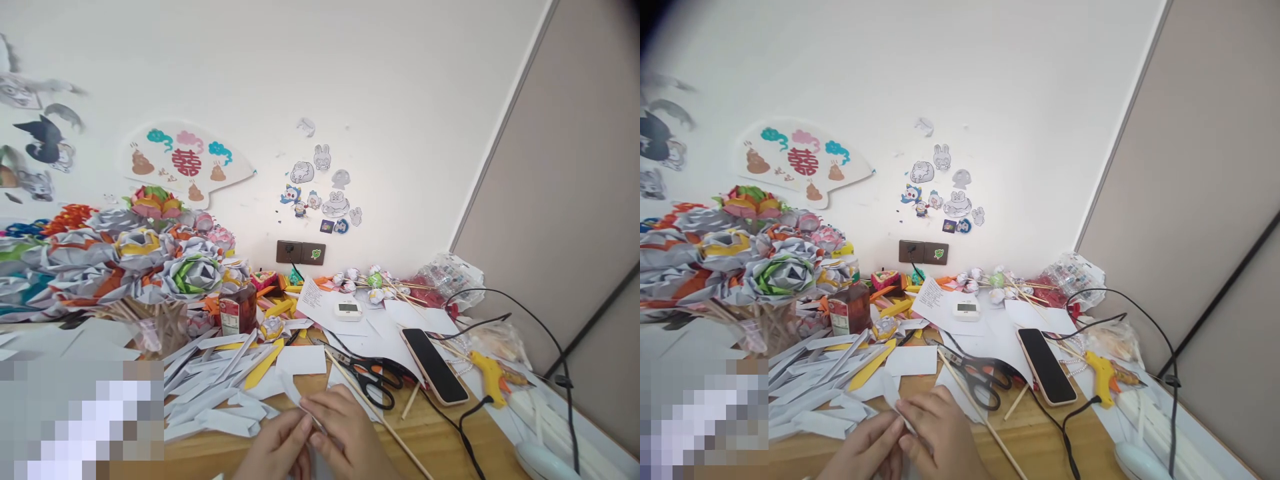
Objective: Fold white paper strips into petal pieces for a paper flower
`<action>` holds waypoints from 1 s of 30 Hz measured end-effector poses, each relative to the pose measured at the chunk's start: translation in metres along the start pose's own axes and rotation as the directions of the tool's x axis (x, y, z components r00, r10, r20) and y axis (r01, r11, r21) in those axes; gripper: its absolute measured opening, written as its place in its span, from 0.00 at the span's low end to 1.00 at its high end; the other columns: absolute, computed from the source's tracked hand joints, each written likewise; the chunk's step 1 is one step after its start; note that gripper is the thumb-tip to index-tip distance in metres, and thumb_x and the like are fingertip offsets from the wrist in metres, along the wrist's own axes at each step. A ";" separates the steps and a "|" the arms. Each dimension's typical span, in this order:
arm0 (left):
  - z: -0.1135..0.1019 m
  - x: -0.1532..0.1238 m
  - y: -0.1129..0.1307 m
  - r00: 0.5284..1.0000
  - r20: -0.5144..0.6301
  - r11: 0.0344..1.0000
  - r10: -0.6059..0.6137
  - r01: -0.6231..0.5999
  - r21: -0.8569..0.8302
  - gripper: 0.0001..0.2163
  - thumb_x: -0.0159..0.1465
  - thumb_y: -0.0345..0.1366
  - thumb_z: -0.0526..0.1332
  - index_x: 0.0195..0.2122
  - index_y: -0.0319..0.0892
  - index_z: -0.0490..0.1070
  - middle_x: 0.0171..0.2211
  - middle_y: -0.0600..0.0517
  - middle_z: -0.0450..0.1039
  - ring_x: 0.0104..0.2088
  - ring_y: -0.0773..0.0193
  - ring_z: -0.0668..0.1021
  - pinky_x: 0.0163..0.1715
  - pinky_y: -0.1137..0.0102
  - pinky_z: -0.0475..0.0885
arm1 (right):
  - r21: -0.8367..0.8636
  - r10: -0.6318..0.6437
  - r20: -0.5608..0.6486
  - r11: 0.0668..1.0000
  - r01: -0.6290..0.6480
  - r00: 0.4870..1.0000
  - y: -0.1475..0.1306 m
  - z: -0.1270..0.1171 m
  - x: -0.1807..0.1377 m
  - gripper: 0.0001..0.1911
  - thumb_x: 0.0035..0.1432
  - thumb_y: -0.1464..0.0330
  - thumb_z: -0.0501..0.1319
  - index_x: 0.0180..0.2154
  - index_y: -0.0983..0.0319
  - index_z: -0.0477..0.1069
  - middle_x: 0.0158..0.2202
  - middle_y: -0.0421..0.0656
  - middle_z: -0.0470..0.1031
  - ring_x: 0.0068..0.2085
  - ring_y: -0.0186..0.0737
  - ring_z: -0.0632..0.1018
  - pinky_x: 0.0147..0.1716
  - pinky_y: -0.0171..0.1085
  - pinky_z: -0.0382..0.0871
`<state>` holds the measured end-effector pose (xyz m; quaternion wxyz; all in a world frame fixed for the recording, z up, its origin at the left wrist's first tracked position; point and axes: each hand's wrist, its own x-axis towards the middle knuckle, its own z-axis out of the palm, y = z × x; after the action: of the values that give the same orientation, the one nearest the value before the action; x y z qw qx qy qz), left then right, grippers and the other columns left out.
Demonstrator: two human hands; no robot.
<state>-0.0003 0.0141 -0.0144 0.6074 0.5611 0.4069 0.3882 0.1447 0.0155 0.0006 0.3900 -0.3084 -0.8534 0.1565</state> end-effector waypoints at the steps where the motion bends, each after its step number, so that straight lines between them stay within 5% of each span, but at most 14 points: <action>1: 0.000 0.000 0.001 1.000 -0.012 1.000 -0.002 0.002 -0.011 0.22 0.49 0.56 0.51 0.18 0.39 0.62 0.08 0.58 0.63 0.10 0.72 0.66 0.13 0.78 0.60 | -0.033 -0.017 0.034 0.999 0.018 0.999 -0.001 0.000 0.001 0.18 0.56 0.65 0.49 0.49 0.58 0.60 0.43 0.45 0.69 0.39 0.42 0.67 0.39 0.41 0.61; 8: 0.001 0.001 -0.002 0.998 -0.053 0.997 -0.018 0.015 -0.071 0.21 0.50 0.55 0.51 0.21 0.39 0.61 0.08 0.57 0.65 0.09 0.73 0.66 0.12 0.78 0.60 | -0.047 -0.013 0.141 0.999 0.020 0.990 -0.002 -0.003 0.002 0.22 0.58 0.59 0.42 0.51 0.60 0.57 0.45 0.47 0.66 0.41 0.43 0.65 0.41 0.42 0.60; 21: 0.001 0.002 -0.005 0.998 -0.038 0.984 -0.057 0.050 -0.172 0.18 0.51 0.51 0.53 0.20 0.38 0.61 0.14 0.54 0.68 0.09 0.72 0.68 0.09 0.78 0.59 | 0.117 0.031 -0.007 0.993 -0.030 0.999 0.001 -0.007 -0.004 0.13 0.55 0.64 0.52 0.43 0.58 0.65 0.36 0.44 0.70 0.38 0.38 0.69 0.38 0.36 0.63; 30: 0.000 -0.001 -0.003 0.997 0.047 0.992 -0.061 0.066 -0.112 0.19 0.51 0.52 0.52 0.23 0.38 0.63 0.14 0.54 0.70 0.09 0.72 0.68 0.09 0.79 0.57 | 0.219 0.087 0.019 0.972 -0.089 0.996 0.008 -0.001 -0.005 0.15 0.52 0.61 0.55 0.42 0.59 0.64 0.32 0.42 0.68 0.34 0.37 0.69 0.34 0.34 0.63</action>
<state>-0.0001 0.0132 -0.0175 0.6589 0.5207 0.3887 0.3790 0.1512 0.0180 -0.0060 0.4103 -0.3000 -0.8183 0.2684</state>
